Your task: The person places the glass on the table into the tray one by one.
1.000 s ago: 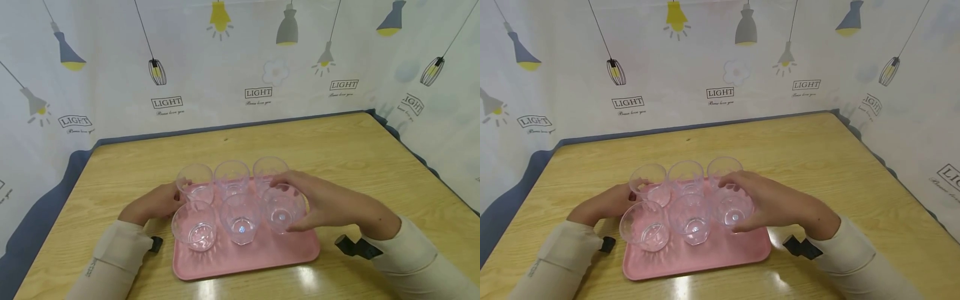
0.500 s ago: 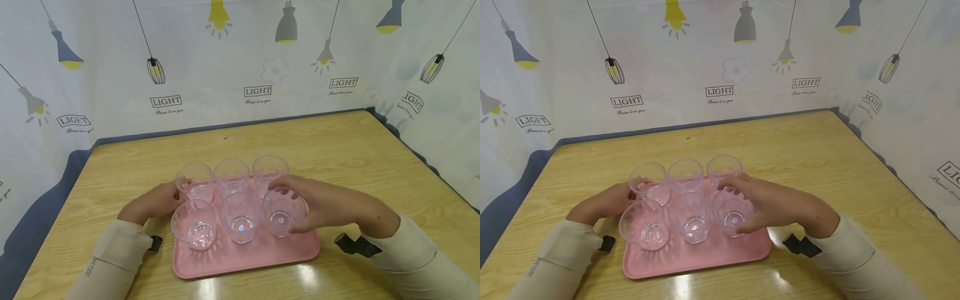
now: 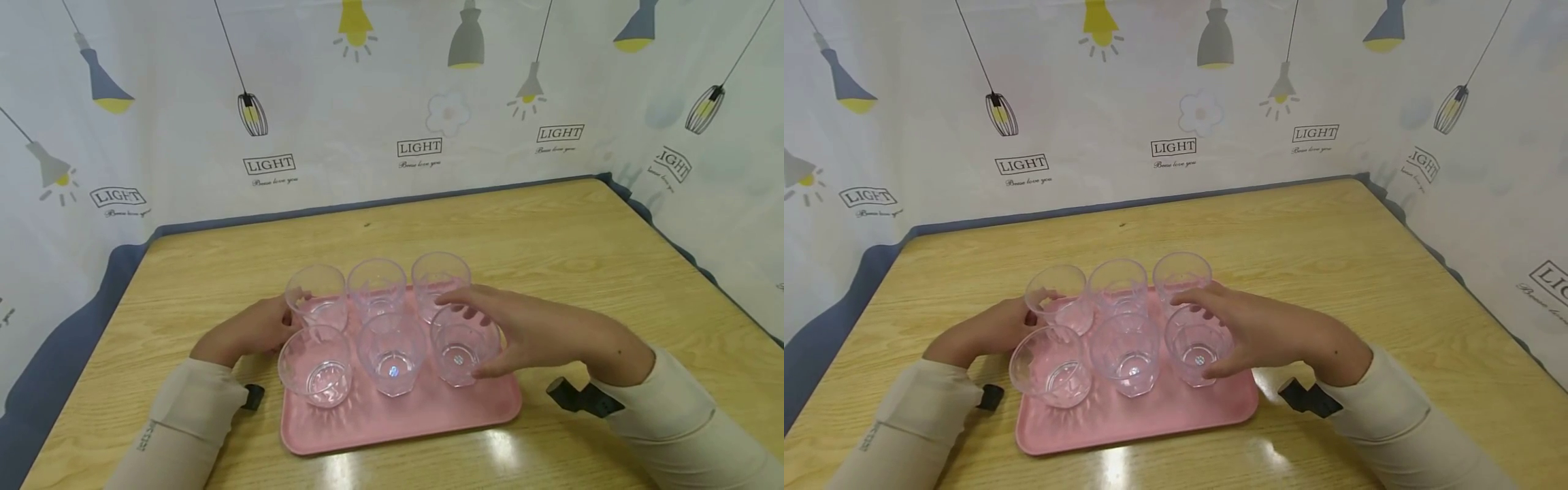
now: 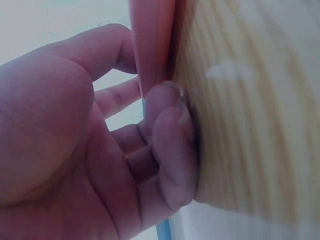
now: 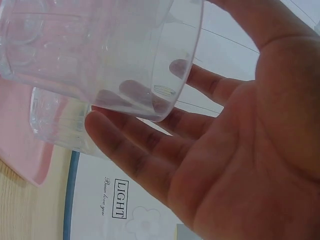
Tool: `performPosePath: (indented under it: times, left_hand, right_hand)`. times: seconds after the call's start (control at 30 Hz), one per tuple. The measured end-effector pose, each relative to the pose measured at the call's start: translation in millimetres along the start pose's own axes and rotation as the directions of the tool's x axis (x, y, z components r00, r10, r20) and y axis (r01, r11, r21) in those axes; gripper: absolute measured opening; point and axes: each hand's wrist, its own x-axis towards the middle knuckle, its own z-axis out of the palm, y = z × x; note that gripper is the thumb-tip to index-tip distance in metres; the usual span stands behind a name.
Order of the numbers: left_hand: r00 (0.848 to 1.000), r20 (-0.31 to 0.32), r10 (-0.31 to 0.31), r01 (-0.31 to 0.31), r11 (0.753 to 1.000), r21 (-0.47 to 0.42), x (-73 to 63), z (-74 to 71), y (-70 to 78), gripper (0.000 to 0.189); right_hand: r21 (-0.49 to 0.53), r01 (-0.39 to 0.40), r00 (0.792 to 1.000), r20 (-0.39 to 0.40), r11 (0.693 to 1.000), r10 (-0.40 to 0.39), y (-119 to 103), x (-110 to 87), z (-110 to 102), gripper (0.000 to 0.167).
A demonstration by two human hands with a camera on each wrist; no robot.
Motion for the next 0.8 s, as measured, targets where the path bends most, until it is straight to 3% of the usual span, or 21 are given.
performPosePath:
  times: [0.43,0.6,0.8]
  left_hand:
    - [1.0,0.006,-0.006,0.006,1.0,-0.006,-1.2,0.0,0.3,0.066]
    - [1.0,0.008,-0.013,0.013,1.0,-0.011,-2.0,-0.7,1.2,0.065]
    - [1.0,0.001,-0.017,0.017,1.0,0.003,-3.5,-0.7,3.2,0.065]
  right_hand:
    - [0.002,0.009,1.0,-0.006,1.0,-0.009,0,-0.4,-4,0.091]
    - [-0.058,-0.061,0.994,-0.092,0.996,0.055,-2,-2.2,-13,0.073]
    - [-0.13,-0.152,0.967,-0.226,0.98,0.12,1,0.6,-19,0.063]
